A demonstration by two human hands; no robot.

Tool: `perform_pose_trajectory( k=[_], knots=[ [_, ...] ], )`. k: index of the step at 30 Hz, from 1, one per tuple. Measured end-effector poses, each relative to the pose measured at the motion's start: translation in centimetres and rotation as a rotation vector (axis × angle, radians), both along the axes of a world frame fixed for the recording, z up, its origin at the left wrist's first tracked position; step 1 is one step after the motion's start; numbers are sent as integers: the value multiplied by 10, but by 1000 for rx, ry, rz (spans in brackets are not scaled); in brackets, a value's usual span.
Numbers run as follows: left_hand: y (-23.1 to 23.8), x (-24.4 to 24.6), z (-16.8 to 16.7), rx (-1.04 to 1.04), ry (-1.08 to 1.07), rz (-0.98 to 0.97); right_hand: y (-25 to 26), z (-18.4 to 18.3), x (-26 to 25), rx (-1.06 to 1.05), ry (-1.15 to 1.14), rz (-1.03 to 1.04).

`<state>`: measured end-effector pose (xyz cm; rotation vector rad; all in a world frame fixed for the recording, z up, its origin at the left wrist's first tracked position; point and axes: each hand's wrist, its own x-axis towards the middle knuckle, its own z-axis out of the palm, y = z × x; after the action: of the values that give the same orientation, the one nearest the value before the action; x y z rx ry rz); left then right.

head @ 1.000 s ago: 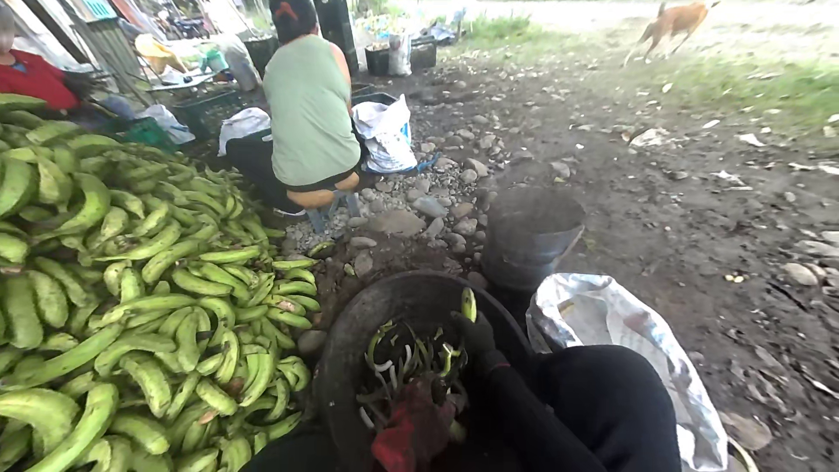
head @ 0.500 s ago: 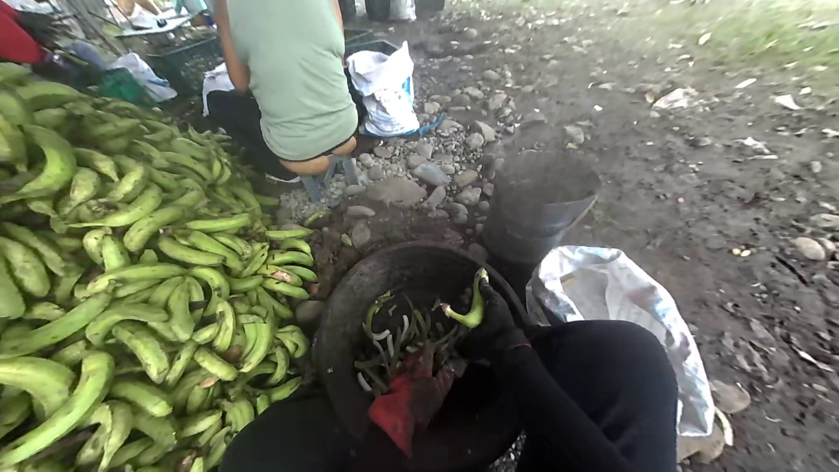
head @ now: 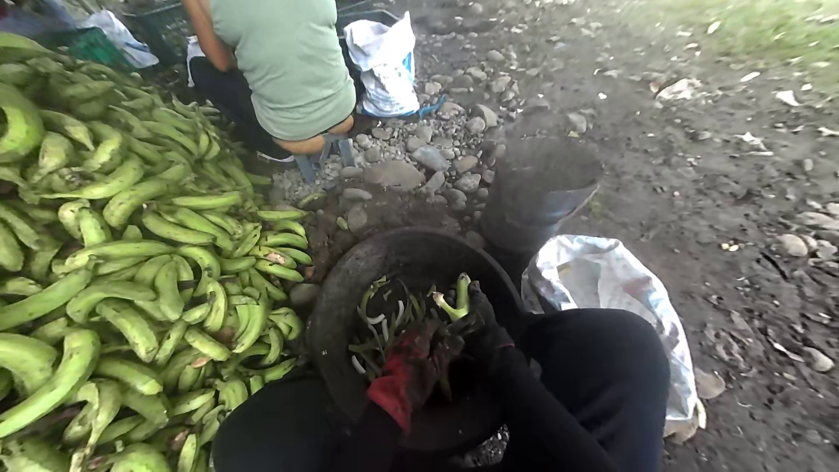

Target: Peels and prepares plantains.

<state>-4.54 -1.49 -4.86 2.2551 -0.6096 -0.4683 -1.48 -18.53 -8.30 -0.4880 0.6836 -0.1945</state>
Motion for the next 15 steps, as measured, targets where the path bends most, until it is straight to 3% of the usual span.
perform_pose_trajectory(
  k=[7,10,15],
  knots=[
    [7,2,-16,-81,-29,-1,6,5,-2,19,-49,54],
    [13,10,-26,-42,13,115,4,5,-4,-2,-90,100],
    [13,13,-14,-132,134,133,-9,15,-8,-285,25,239]
  ],
)
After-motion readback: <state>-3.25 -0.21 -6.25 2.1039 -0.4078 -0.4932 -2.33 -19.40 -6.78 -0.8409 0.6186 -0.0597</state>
